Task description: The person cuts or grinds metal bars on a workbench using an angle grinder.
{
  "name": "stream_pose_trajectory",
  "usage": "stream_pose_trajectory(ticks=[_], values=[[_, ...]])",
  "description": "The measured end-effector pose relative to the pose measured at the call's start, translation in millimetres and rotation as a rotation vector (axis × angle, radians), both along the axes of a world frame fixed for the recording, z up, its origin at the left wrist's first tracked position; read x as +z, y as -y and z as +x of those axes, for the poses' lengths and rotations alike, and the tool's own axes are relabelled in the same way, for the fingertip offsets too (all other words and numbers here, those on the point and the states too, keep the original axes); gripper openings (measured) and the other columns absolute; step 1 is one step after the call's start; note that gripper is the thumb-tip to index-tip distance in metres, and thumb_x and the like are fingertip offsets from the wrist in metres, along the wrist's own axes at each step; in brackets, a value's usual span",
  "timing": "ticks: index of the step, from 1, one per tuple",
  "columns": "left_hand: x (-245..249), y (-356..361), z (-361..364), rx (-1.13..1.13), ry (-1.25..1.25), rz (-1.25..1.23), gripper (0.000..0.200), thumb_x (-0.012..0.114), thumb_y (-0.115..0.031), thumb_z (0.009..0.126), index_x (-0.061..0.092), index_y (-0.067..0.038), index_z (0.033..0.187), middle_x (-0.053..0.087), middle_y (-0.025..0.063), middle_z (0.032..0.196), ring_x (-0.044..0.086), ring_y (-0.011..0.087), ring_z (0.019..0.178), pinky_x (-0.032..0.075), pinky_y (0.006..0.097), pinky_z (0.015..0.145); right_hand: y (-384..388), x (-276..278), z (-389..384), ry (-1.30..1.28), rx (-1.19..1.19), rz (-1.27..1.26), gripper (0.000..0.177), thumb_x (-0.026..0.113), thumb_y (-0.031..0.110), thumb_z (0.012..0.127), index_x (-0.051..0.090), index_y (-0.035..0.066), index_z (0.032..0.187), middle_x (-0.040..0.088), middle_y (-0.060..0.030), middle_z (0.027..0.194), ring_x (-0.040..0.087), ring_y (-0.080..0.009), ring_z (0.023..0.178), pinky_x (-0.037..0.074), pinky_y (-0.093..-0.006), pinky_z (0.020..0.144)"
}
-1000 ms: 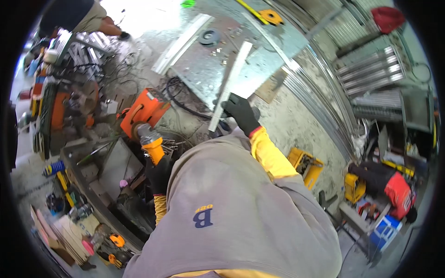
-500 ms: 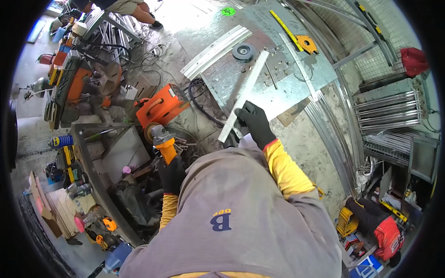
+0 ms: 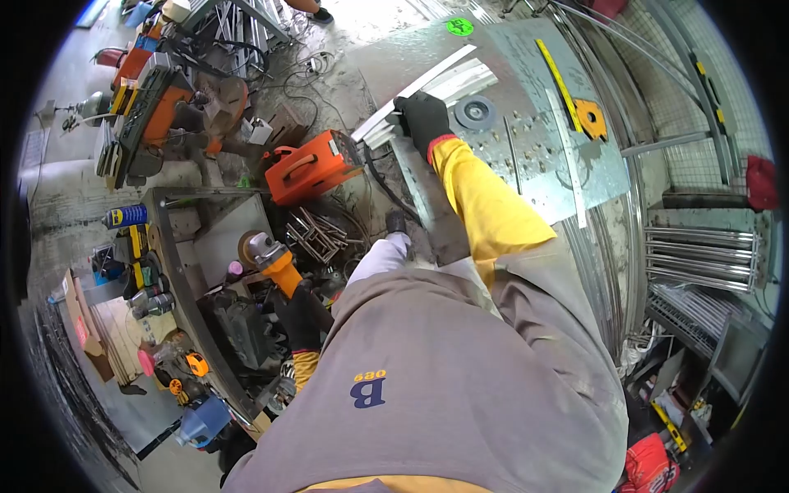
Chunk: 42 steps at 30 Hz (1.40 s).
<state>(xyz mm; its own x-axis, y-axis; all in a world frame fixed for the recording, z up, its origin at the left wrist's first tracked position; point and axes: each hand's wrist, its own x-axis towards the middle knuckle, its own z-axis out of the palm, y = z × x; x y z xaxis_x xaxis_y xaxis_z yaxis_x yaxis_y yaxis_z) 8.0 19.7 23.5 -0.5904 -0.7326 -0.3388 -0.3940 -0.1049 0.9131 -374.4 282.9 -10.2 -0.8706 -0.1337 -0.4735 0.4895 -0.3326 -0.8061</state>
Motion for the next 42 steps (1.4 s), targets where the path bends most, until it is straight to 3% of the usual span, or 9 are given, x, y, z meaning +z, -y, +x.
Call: stream_pose_trajectory(ticks=[8, 12, 16, 18, 24, 29, 35, 37, 42], values=[[-26, 67, -40, 0.014, 0.043, 0.217, 0.035, 0.081, -0.01, 0.092, 0.062, 0.0, 0.119, 0.07, 0.0069, 0.095, 0.07, 0.0184, 0.079, 0.056, 0.0309, 0.068, 42, -43, -102, 0.183, -0.033, -0.052, 0.018, 0.066, 0.01, 0.107, 0.066, -0.003, 0.118, 0.078, -0.0191, 0.101, 0.079, -0.0271, 0.08, 0.067, -0.0371, 0.067], [-35, 98, -66, -0.088, 0.131, 0.048, 0.031, 0.08, -0.011, 0.093, 0.063, -0.001, 0.116, 0.07, 0.0063, 0.093, 0.07, 0.0183, 0.077, 0.056, 0.0309, 0.067, 42, -52, -110, 0.333, -0.061, 0.117, 0.024, 0.062, 0.016, 0.111, 0.065, -0.004, 0.123, 0.078, -0.019, 0.104, 0.079, -0.0281, 0.084, 0.065, -0.0374, 0.067], [-46, 125, -82, -0.339, 0.204, -0.161, 0.017, 0.072, -0.013, 0.101, 0.072, -0.002, 0.114, 0.07, 0.0043, 0.103, 0.07, 0.0165, 0.09, 0.056, 0.0323, 0.077, 22, -20, -44, 0.234, -0.152, -0.057, 0.031, 0.062, 0.025, 0.112, 0.066, 0.0, 0.13, 0.079, -0.0138, 0.107, 0.078, -0.0233, 0.086, 0.064, -0.0328, 0.07], [-25, 123, -108, -0.251, 0.22, 0.004, 0.017, 0.072, -0.014, 0.101, 0.071, -0.003, 0.114, 0.07, 0.0038, 0.101, 0.07, 0.0159, 0.089, 0.055, 0.0317, 0.077, 19, 4, 10, 0.162, -0.06, -0.029, 0.034, 0.057, 0.029, 0.114, 0.064, 0.0, 0.132, 0.078, -0.0147, 0.107, 0.079, -0.0251, 0.088, 0.062, -0.0325, 0.065], [-32, 137, -135, -0.199, 0.241, 0.181, 0.019, 0.074, -0.015, 0.098, 0.07, -0.005, 0.114, 0.071, 0.0021, 0.097, 0.069, 0.0143, 0.083, 0.053, 0.0297, 0.073, 57, -15, 102, 0.554, 0.066, -0.419, 0.057, 0.064, 0.053, 0.11, 0.059, 0.004, 0.138, 0.073, -0.0151, 0.121, 0.075, -0.0307, 0.105, 0.063, -0.0446, 0.091], [-45, 154, -140, -0.313, 0.277, 0.13, 0.021, 0.075, -0.016, 0.097, 0.07, -0.005, 0.115, 0.071, 0.0023, 0.095, 0.069, 0.0144, 0.081, 0.052, 0.0292, 0.071, 98, -84, 81, 0.482, -0.234, -0.518, 0.041, 0.065, 0.041, 0.112, 0.062, 0.004, 0.131, 0.072, -0.0144, 0.114, 0.074, -0.0295, 0.096, 0.062, -0.0474, 0.085], [-46, 154, -145, -0.467, 0.27, -0.05, 0.011, 0.072, -0.01, 0.098, 0.073, -0.004, 0.107, 0.071, 0.0043, 0.096, 0.07, 0.0162, 0.083, 0.054, 0.0304, 0.071, 72, -70, 94, 0.532, -0.157, -0.315, 0.035, 0.063, 0.033, 0.113, 0.061, 0.006, 0.136, 0.072, -0.0152, 0.126, 0.075, -0.0299, 0.1, 0.065, -0.045, 0.087], [-43, 152, -153, -0.27, 0.226, 0.197, 0.019, 0.074, -0.013, 0.095, 0.069, -0.002, 0.109, 0.069, 0.003, 0.09, 0.066, 0.0136, 0.075, 0.052, 0.0301, 0.068, 66, -38, 103, 0.506, -0.174, -0.188, 0.037, 0.064, 0.027, 0.111, 0.061, 0.004, 0.139, 0.072, -0.0149, 0.13, 0.075, -0.0271, 0.102, 0.064, -0.0421, 0.084], [-50, 161, -150, -0.48, 0.222, -0.028, 0.015, 0.073, -0.009, 0.093, 0.073, -0.004, 0.107, 0.07, 0.0076, 0.095, 0.069, 0.0212, 0.085, 0.054, 0.0344, 0.074, 46, -47, 137, 0.44, -0.241, -0.336, 0.042, 0.064, 0.033, 0.111, 0.059, 0.006, 0.143, 0.072, -0.0147, 0.132, 0.073, -0.0299, 0.113, 0.062, -0.0471, 0.096]])
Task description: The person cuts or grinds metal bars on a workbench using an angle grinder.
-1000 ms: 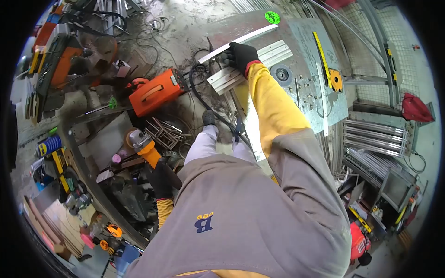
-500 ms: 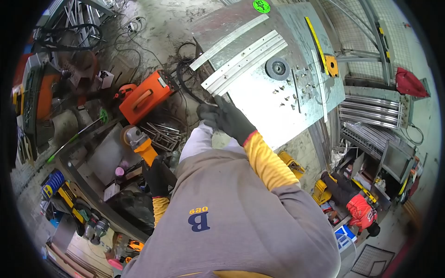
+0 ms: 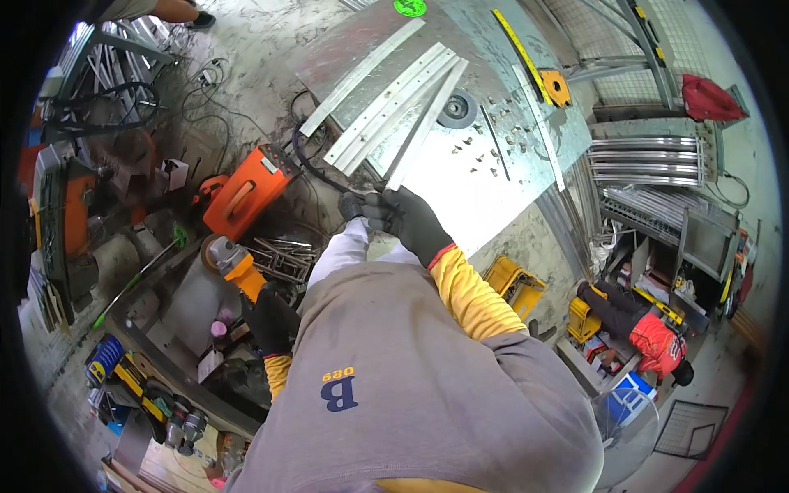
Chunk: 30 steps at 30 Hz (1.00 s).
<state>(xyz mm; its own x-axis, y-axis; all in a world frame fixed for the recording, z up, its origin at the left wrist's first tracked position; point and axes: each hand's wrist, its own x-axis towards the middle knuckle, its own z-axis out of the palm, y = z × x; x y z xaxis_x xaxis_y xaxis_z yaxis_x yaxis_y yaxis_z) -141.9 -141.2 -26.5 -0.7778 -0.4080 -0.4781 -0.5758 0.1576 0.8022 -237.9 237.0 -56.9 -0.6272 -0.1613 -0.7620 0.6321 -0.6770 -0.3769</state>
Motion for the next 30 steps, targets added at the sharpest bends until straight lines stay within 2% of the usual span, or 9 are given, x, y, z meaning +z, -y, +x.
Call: stream_pose_trajectory(ticks=[4, 6, 9, 16, 18, 19, 22, 23, 30], values=[[-6, 5, 1, -0.068, -0.029, -0.08, 0.014, 0.072, -0.006, 0.093, 0.077, -0.006, 0.106, 0.07, 0.0131, 0.1, 0.072, 0.0299, 0.095, 0.056, 0.0393, 0.081, 0, 7, 2, -0.119, -0.207, -0.453, 0.05, 0.048, 0.05, 0.117, 0.059, 0.008, 0.142, 0.071, -0.0146, 0.136, 0.07, -0.0342, 0.124, 0.058, -0.0518, 0.108], [-1, 0, -2, -0.042, -0.034, -0.039, 0.016, 0.073, -0.008, 0.094, 0.073, -0.004, 0.11, 0.071, 0.0085, 0.098, 0.07, 0.0222, 0.087, 0.055, 0.0339, 0.076, 5, 12, 0, 0.06, -0.247, -0.239, 0.054, 0.036, 0.055, 0.117, 0.066, 0.01, 0.119, 0.073, -0.0127, 0.12, 0.071, -0.0319, 0.11, 0.06, -0.0481, 0.095], [0, 1, -5, -0.013, -0.019, 0.002, 0.022, 0.075, -0.01, 0.096, 0.068, -0.003, 0.115, 0.072, 0.0042, 0.095, 0.069, 0.0144, 0.079, 0.053, 0.0281, 0.071, 1, -11, -1, -0.246, -0.297, -0.591, 0.05, 0.039, 0.048, 0.116, 0.054, 0.014, 0.082, 0.054, -0.0051, 0.081, 0.057, -0.0255, 0.078, 0.048, -0.0398, 0.068], [19, -17, -18, 0.195, 0.028, 0.233, 0.023, 0.076, -0.009, 0.097, 0.066, -0.002, 0.116, 0.071, 0.0055, 0.093, 0.07, 0.0156, 0.074, 0.053, 0.0279, 0.065, -9, -15, 7, -0.07, -0.437, -0.557, 0.051, 0.042, 0.053, 0.116, 0.053, 0.011, 0.09, 0.056, -0.0054, 0.09, 0.054, -0.0225, 0.077, 0.051, -0.0402, 0.067], [20, -18, -18, 0.188, 0.018, 0.223, 0.024, 0.075, -0.009, 0.097, 0.065, -0.001, 0.117, 0.071, 0.0059, 0.093, 0.07, 0.0162, 0.073, 0.054, 0.0281, 0.065, -13, -21, 14, -0.263, -0.463, -0.715, 0.037, 0.064, 0.048, 0.111, 0.062, 0.013, 0.124, 0.064, 0.0011, 0.103, 0.066, -0.0153, 0.081, 0.059, -0.04, 0.079], [21, -19, -19, 0.179, 0.014, 0.219, 0.024, 0.075, -0.008, 0.097, 0.065, -0.001, 0.117, 0.071, 0.0064, 0.093, 0.07, 0.0168, 0.073, 0.054, 0.0283, 0.064, -18, -24, 16, -0.3, -0.345, -0.488, 0.055, 0.069, 0.048, 0.109, 0.055, 0.011, 0.147, 0.064, 0.0009, 0.108, 0.07, -0.0146, 0.085, 0.061, -0.0385, 0.084], [31, -27, -23, 0.112, 0.005, 0.154, 0.023, 0.074, -0.008, 0.097, 0.065, 0.0, 0.117, 0.071, 0.006, 0.092, 0.069, 0.0165, 0.073, 0.053, 0.0287, 0.065, -20, 2, 9, -0.265, -0.087, -0.031, 0.057, 0.069, 0.039, 0.11, 0.052, 0.007, 0.154, 0.066, -0.0004, 0.111, 0.071, -0.0149, 0.09, 0.061, -0.0356, 0.084], [31, -27, -23, 0.109, 0.003, 0.156, 0.023, 0.074, -0.008, 0.097, 0.065, 0.0, 0.117, 0.071, 0.006, 0.092, 0.069, 0.0165, 0.073, 0.053, 0.0287, 0.065, -15, 24, 0, -0.203, -0.097, 0.123, 0.031, 0.076, 0.024, 0.106, 0.063, 0.005, 0.127, 0.068, -0.0022, 0.105, 0.068, -0.0149, 0.086, 0.06, -0.0342, 0.081], [33, -29, -19, -0.002, -0.046, -0.045, 0.019, 0.074, -0.018, 0.097, 0.067, -0.004, 0.108, 0.064, 0.0031, 0.091, 0.062, 0.0147, 0.08, 0.049, 0.0305, 0.073, -5, 10, -5, -0.223, -0.07, 0.276, 0.023, 0.079, 0.021, 0.103, 0.071, 0.005, 0.118, 0.069, -0.0001, 0.099, 0.066, -0.0121, 0.087, 0.058, -0.0311, 0.081]])
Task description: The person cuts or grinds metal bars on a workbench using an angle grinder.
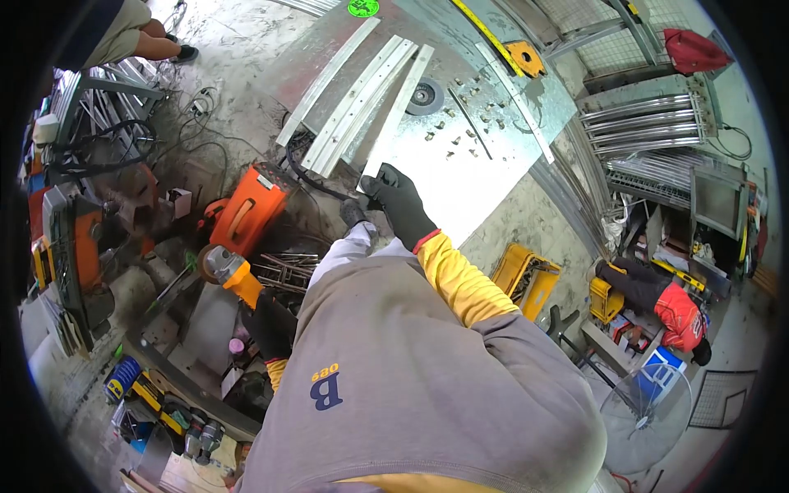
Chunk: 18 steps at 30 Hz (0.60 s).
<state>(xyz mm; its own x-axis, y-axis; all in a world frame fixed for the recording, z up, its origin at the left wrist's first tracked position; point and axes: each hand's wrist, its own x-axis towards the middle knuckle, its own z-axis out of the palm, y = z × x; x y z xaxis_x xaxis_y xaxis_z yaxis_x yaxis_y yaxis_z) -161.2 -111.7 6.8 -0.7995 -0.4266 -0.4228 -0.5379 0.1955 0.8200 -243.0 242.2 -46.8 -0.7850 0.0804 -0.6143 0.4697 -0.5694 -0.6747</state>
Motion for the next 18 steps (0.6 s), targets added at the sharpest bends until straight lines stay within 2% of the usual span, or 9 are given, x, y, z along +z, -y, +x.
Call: stream_pose_trajectory(ticks=[1, 2, 4, 6, 8, 10, 14, 17, 18], values=[[2, 0, 0, 0.1, 0.056, 0.113, 0.019, 0.075, -0.018, 0.096, 0.068, -0.004, 0.107, 0.065, 0.0043, 0.091, 0.063, 0.0163, 0.082, 0.049, 0.0311, 0.074, 3, 0, -2, -0.004, 0.008, -0.001, 0.023, 0.079, 0.021, 0.103, 0.071, 0.005, 0.118, 0.069, -0.0001, 0.099, 0.066, -0.0121, 0.087, 0.058, -0.0311, 0.081], [-1, 3, 3, 0.106, 0.052, 0.113, 0.019, 0.075, -0.018, 0.096, 0.068, -0.004, 0.107, 0.065, 0.0043, 0.091, 0.063, 0.0163, 0.082, 0.049, 0.0311, 0.074, 6, 1, -4, 0.008, 0.007, 0.052, 0.021, 0.079, 0.02, 0.103, 0.072, 0.005, 0.116, 0.069, 0.0002, 0.099, 0.065, -0.0118, 0.087, 0.057, -0.0311, 0.08], [-17, 16, 14, 0.038, 0.054, 0.048, 0.016, 0.075, -0.015, 0.095, 0.073, -0.006, 0.108, 0.067, 0.0081, 0.093, 0.067, 0.0219, 0.085, 0.052, 0.034, 0.077, 13, 9, -12, 0.016, 0.014, 0.104, 0.019, 0.079, 0.019, 0.102, 0.073, 0.005, 0.113, 0.069, 0.0005, 0.098, 0.065, -0.0116, 0.086, 0.057, -0.0311, 0.079], [-28, 24, 22, 0.026, 0.051, 0.033, 0.015, 0.073, -0.012, 0.095, 0.075, -0.007, 0.109, 0.068, 0.0097, 0.095, 0.068, 0.024, 0.088, 0.053, 0.0351, 0.078, 21, 19, -24, -0.046, 0.037, 0.239, 0.016, 0.078, 0.018, 0.102, 0.073, 0.004, 0.11, 0.068, 0.0009, 0.092, 0.064, -0.0112, 0.083, 0.057, -0.0312, 0.076], [-33, 30, 26, 0.011, 0.049, 0.018, 0.016, 0.071, -0.01, 0.095, 0.078, -0.008, 0.109, 0.069, 0.0112, 0.096, 0.069, 0.0261, 0.09, 0.054, 0.0362, 0.08, 27, 17, -40, -0.047, 0.074, 0.253, 0.013, 0.077, 0.016, 0.102, 0.073, 0.005, 0.107, 0.067, 0.0005, 0.09, 0.064, -0.0113, 0.08, 0.057, -0.0311, 0.074], [-33, 27, 29, 0.026, -0.044, 0.057, 0.025, 0.073, -0.007, 0.099, 0.064, -0.002, 0.121, 0.069, 0.0034, 0.093, 0.066, 0.0126, 0.075, 0.052, 0.0268, 0.064, 34, 19, -58, -0.048, 0.11, 0.271, 0.011, 0.076, 0.015, 0.102, 0.072, 0.005, 0.103, 0.067, 0.0001, 0.088, 0.064, -0.0114, 0.078, 0.056, -0.0311, 0.072], [-24, 23, 29, 0.035, -0.021, 0.089, 0.025, 0.073, -0.008, 0.099, 0.064, -0.001, 0.121, 0.069, 0.0034, 0.092, 0.067, 0.0131, 0.075, 0.052, 0.0277, 0.066, 50, 7, -87, 0.008, 0.049, 0.086, 0.009, 0.075, 0.013, 0.102, 0.07, 0.007, 0.097, 0.068, -0.0026, 0.086, 0.067, -0.0139, 0.071, 0.057, -0.0304, 0.067], [-28, 23, 36, 0.056, -0.048, 0.06, 0.025, 0.074, -0.009, 0.099, 0.064, -0.001, 0.12, 0.07, 0.004, 0.094, 0.068, 0.0137, 0.078, 0.053, 0.0286, 0.068, 58, -4, -95, 0.015, 0.097, 0.11, 0.01, 0.073, 0.015, 0.104, 0.069, 0.006, 0.105, 0.069, -0.0047, 0.093, 0.067, -0.0162, 0.076, 0.056, -0.0337, 0.071], [-29, 25, 39, -0.063, -0.114, -0.11, 0.025, 0.074, -0.01, 0.098, 0.065, -0.001, 0.119, 0.07, 0.0045, 0.095, 0.068, 0.0141, 0.079, 0.054, 0.0291, 0.069, 62, -4, -97, 0.027, 0.038, -0.004, 0.009, 0.069, 0.014, 0.106, 0.068, 0.006, 0.108, 0.07, -0.0062, 0.097, 0.07, -0.0191, 0.081, 0.058, -0.0363, 0.074]])
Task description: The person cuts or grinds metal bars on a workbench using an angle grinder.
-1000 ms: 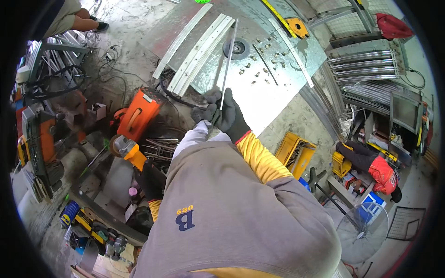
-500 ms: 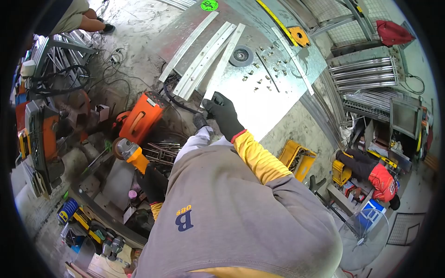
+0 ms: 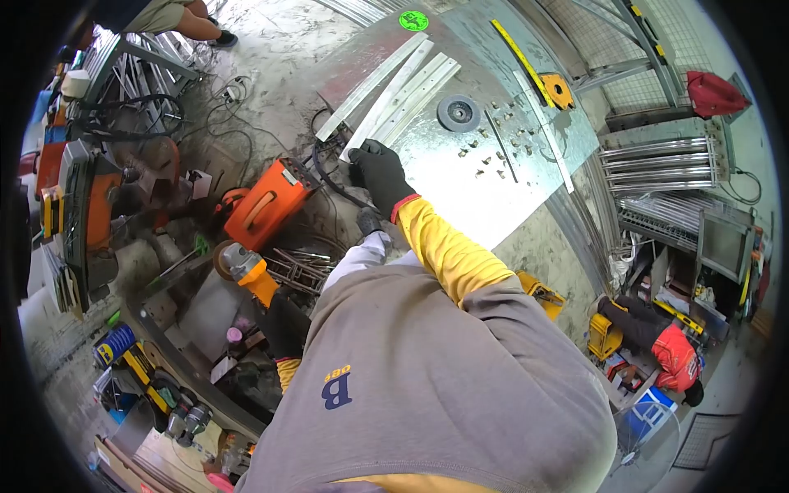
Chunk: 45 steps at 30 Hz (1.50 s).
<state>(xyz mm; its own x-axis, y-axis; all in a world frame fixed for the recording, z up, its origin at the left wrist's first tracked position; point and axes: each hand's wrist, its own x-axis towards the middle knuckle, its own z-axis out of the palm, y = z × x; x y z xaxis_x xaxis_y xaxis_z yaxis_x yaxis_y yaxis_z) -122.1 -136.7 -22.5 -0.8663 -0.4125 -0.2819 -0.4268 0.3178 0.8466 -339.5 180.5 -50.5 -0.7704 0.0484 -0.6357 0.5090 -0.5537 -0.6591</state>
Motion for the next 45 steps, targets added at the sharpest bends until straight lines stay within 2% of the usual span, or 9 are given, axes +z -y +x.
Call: stream_pose_trajectory(ticks=[2, 4, 10, 16, 22, 28, 38, 40, 45], values=[[-3, 4, 5, -0.109, -0.062, -0.176, 0.025, 0.074, -0.01, 0.098, 0.065, 0.0, 0.119, 0.071, 0.005, 0.096, 0.068, 0.0145, 0.081, 0.054, 0.0295, 0.071, 3, 0, -3, 0.015, -0.057, -0.114, 0.009, 0.065, 0.014, 0.107, 0.067, 0.006, 0.111, 0.071, -0.0077, 0.101, 0.073, -0.022, 0.086, 0.061, -0.0389, 0.078], [-4, 7, 5, 0.181, 0.054, 0.289, 0.025, 0.075, -0.012, 0.097, 0.067, 0.0, 0.118, 0.072, 0.0057, 0.098, 0.069, 0.0148, 0.084, 0.055, 0.0302, 0.073, 3, 6, -8, 0.051, -0.059, -0.286, 0.009, 0.059, 0.013, 0.11, 0.063, 0.006, 0.113, 0.072, -0.0125, 0.109, 0.077, -0.0295, 0.096, 0.065, -0.047, 0.086], [-7, 5, 12, 0.088, -0.003, 0.156, 0.026, 0.076, -0.014, 0.096, 0.068, -0.001, 0.116, 0.072, 0.0045, 0.097, 0.07, 0.0151, 0.083, 0.055, 0.0294, 0.074, -23, 35, 8, 0.093, 0.186, -0.722, 0.011, 0.057, 0.017, 0.111, 0.062, 0.007, 0.112, 0.07, -0.0151, 0.115, 0.076, -0.0345, 0.098, 0.065, -0.0523, 0.087], [-1, -1, 2, 0.324, 0.066, 0.435, 0.023, 0.076, -0.012, 0.095, 0.068, -0.002, 0.114, 0.072, 0.0051, 0.094, 0.069, 0.0155, 0.077, 0.054, 0.0283, 0.068, -36, 15, 71, 0.098, 0.301, -0.498, 0.03, 0.061, 0.032, 0.112, 0.061, 0.014, 0.135, 0.071, -0.0164, 0.134, 0.075, -0.0337, 0.111, 0.065, -0.0475, 0.09], [31, -21, -19, 0.271, 0.099, 0.45, 0.019, 0.076, -0.008, 0.096, 0.066, -0.002, 0.111, 0.071, 0.005, 0.084, 0.069, 0.0153, 0.07, 0.054, 0.0287, 0.062, -14, -28, 75, 0.152, 0.137, -0.605, 0.033, 0.067, 0.043, 0.11, 0.066, 0.016, 0.128, 0.067, -0.0056, 0.113, 0.071, -0.027, 0.102, 0.059, -0.0436, 0.085], [30, -28, -20, -0.053, -0.027, -0.004, 0.017, 0.075, -0.01, 0.098, 0.065, -0.002, 0.108, 0.067, 0.0017, 0.08, 0.065, 0.0132, 0.067, 0.05, 0.027, 0.062, -7, -21, 43, 0.125, 0.028, -0.37, 0.028, 0.066, 0.027, 0.11, 0.062, 0.011, 0.132, 0.069, -0.0103, 0.121, 0.073, -0.0274, 0.097, 0.063, -0.0462, 0.083], [27, -21, -19, 0.246, 0.09, 0.381, 0.008, 0.071, -0.008, 0.1, 0.066, -0.002, 0.103, 0.064, 0.0032, 0.079, 0.066, 0.0153, 0.072, 0.051, 0.0305, 0.065, -45, -3, 94, 0.136, -0.008, -0.145, 0.014, 0.064, 0.022, 0.109, 0.065, 0.009, 0.115, 0.074, -0.012, 0.113, 0.075, -0.0271, 0.095, 0.062, -0.0434, 0.083], [16, -10, -8, -0.626, -0.072, -0.847, 0.009, 0.075, -0.011, 0.097, 0.07, -0.003, 0.099, 0.064, 0.0047, 0.08, 0.068, 0.0188, 0.081, 0.054, 0.0331, 0.072, -48, 6, 98, 0.266, -0.171, -0.481, 0.021, 0.061, 0.032, 0.112, 0.063, 0.012, 0.104, 0.07, -0.0123, 0.111, 0.073, -0.0341, 0.102, 0.061, -0.049, 0.09], [-10, 4, 3, -0.453, -0.107, -0.649, 0.009, 0.077, -0.011, 0.093, 0.075, -0.004, 0.098, 0.068, 0.01, 0.093, 0.07, 0.0248, 0.087, 0.056, 0.0366, 0.077, -47, -3, 93, 0.019, -0.228, -0.863, 0.052, 0.042, 0.055, 0.115, 0.048, 0.015, 0.082, 0.046, -0.0058, 0.084, 0.044, -0.0253, 0.074, 0.044, -0.0421, 0.071]])
